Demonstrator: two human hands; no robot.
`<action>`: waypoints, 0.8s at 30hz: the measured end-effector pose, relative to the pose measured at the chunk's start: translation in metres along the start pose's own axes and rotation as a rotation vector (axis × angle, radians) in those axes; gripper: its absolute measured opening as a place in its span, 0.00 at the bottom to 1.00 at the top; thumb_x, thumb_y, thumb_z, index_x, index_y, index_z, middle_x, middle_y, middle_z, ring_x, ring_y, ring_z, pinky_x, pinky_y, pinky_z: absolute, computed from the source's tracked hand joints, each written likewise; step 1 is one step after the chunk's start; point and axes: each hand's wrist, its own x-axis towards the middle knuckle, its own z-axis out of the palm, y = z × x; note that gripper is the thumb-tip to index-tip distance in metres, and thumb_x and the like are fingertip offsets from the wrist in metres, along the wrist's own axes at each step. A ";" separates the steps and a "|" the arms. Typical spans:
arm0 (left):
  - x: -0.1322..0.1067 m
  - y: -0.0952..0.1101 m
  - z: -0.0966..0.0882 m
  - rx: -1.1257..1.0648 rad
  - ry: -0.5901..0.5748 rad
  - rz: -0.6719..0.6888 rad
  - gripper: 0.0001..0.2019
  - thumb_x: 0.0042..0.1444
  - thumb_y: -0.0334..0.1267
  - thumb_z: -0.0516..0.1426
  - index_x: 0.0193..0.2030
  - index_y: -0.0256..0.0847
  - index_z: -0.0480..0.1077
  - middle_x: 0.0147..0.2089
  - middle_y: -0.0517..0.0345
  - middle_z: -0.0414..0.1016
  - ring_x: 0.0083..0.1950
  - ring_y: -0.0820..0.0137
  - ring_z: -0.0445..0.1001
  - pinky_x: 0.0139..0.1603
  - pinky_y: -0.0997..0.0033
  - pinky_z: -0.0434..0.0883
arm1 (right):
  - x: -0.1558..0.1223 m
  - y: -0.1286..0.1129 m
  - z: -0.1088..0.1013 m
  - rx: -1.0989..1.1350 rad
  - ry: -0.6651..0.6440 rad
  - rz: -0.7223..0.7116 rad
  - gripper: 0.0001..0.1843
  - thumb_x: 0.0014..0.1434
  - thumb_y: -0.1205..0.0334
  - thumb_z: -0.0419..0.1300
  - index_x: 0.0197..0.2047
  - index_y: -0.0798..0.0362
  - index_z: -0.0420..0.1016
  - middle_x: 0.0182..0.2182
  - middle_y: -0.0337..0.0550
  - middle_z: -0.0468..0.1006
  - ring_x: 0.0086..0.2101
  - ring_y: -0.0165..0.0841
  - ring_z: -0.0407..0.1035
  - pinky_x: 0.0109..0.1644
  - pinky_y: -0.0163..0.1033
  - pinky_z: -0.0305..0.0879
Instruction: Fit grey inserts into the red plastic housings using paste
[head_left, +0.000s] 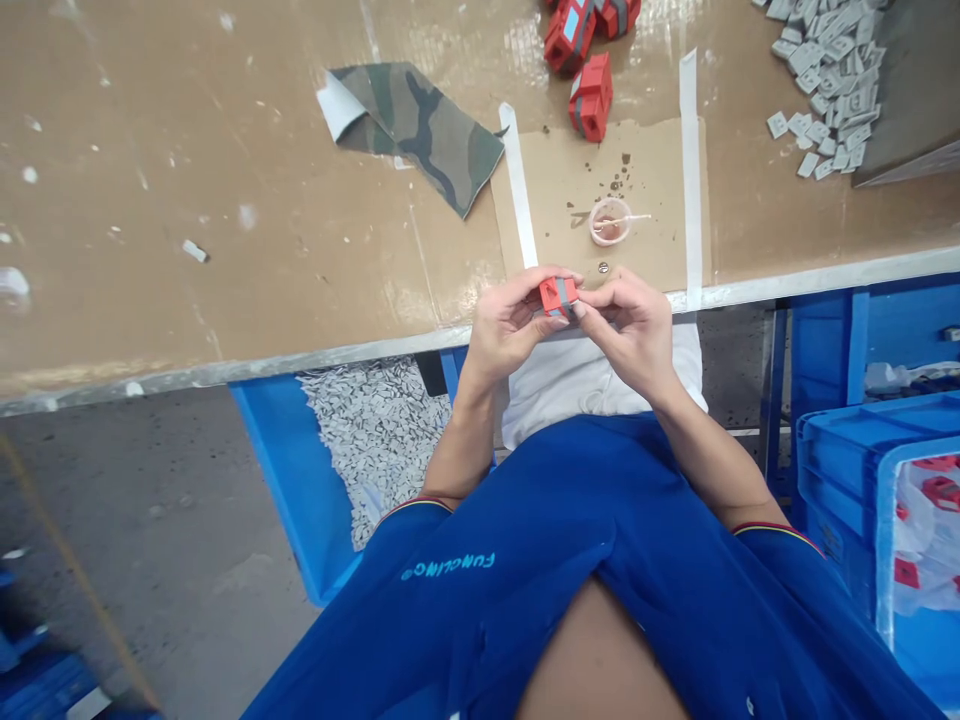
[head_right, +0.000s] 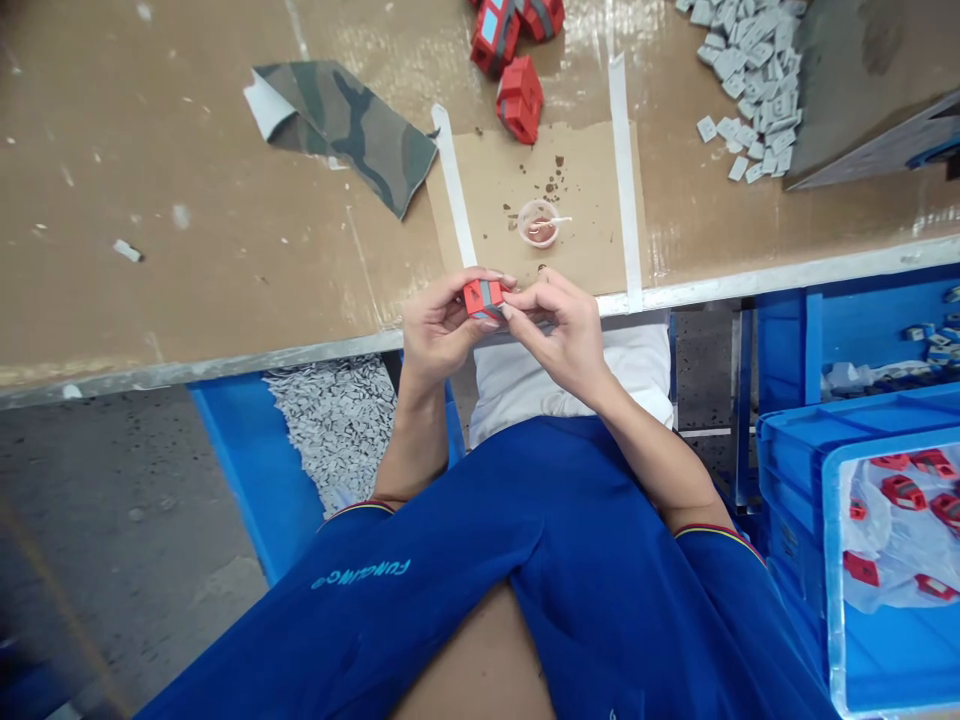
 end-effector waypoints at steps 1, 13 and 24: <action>0.000 0.000 0.000 0.002 -0.002 0.005 0.21 0.62 0.48 0.69 0.60 0.49 0.77 0.57 0.51 0.84 0.58 0.59 0.85 0.60 0.58 0.83 | -0.001 0.000 0.000 0.008 0.007 -0.006 0.16 0.69 0.47 0.65 0.36 0.49 0.81 0.29 0.39 0.72 0.30 0.31 0.66 0.33 0.39 0.70; -0.003 -0.001 -0.001 0.056 -0.006 -0.001 0.26 0.63 0.58 0.64 0.63 0.50 0.73 0.57 0.50 0.83 0.60 0.57 0.84 0.56 0.57 0.84 | -0.004 0.000 0.010 0.123 0.000 0.039 0.18 0.70 0.43 0.63 0.40 0.49 0.77 0.37 0.41 0.72 0.39 0.33 0.70 0.42 0.41 0.73; 0.001 0.000 -0.004 0.087 0.005 0.012 0.23 0.62 0.58 0.66 0.59 0.52 0.76 0.55 0.53 0.84 0.58 0.57 0.85 0.58 0.54 0.84 | -0.001 0.003 0.011 0.025 0.017 -0.015 0.20 0.71 0.43 0.62 0.34 0.49 0.75 0.31 0.40 0.68 0.35 0.35 0.66 0.43 0.45 0.71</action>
